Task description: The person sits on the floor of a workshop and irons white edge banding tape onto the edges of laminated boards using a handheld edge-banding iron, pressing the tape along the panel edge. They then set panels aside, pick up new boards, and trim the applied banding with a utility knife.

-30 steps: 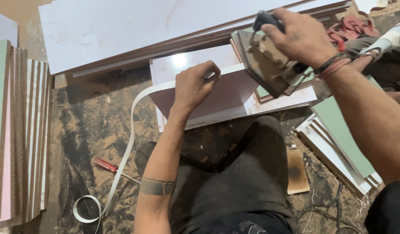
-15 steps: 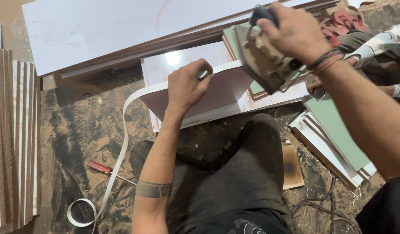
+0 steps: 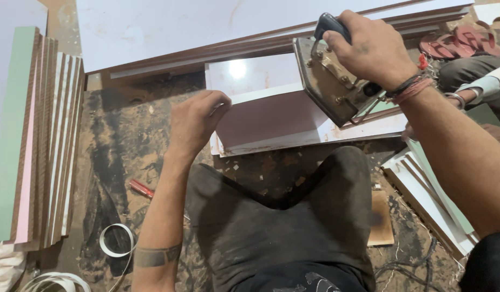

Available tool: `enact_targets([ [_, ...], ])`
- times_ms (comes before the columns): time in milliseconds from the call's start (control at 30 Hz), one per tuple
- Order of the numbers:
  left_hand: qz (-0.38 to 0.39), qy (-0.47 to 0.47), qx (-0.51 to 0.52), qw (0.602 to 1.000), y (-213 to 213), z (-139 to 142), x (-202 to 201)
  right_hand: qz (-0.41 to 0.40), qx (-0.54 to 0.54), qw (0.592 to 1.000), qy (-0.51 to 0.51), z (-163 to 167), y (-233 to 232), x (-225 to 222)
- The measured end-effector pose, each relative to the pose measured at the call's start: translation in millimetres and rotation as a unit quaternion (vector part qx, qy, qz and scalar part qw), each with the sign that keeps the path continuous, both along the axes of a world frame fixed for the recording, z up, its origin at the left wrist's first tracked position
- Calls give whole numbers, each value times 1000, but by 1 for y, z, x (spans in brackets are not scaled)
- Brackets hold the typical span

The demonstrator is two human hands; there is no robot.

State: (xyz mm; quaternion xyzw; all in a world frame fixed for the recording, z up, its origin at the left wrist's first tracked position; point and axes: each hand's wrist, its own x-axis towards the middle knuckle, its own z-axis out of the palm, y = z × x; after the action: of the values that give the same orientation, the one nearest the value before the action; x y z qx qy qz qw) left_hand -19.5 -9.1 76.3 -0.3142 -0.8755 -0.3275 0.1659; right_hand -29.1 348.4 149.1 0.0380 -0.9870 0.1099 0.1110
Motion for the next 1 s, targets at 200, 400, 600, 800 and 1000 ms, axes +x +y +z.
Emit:
enact_targets([
  [200, -49, -19, 79, 996, -9, -8, -8, -3, -17, 999, -34, 1, -28, -7],
  [400, -28, -56, 56, 996, -6, -5, -9, 38, -90, 995, -16, -10, -87, -20],
  [600, -39, -39, 46, 997, -3, 2, -9, 57, -121, 990, -39, -18, -67, -20],
  [800, -23, -46, 41, 998, -6, -1, -11, 54, -111, 992, -18, -10, 30, -5],
  [1000, -17, -79, 59, 995, -7, -5, -12, -90, -80, 991, -49, 3, 96, 14],
])
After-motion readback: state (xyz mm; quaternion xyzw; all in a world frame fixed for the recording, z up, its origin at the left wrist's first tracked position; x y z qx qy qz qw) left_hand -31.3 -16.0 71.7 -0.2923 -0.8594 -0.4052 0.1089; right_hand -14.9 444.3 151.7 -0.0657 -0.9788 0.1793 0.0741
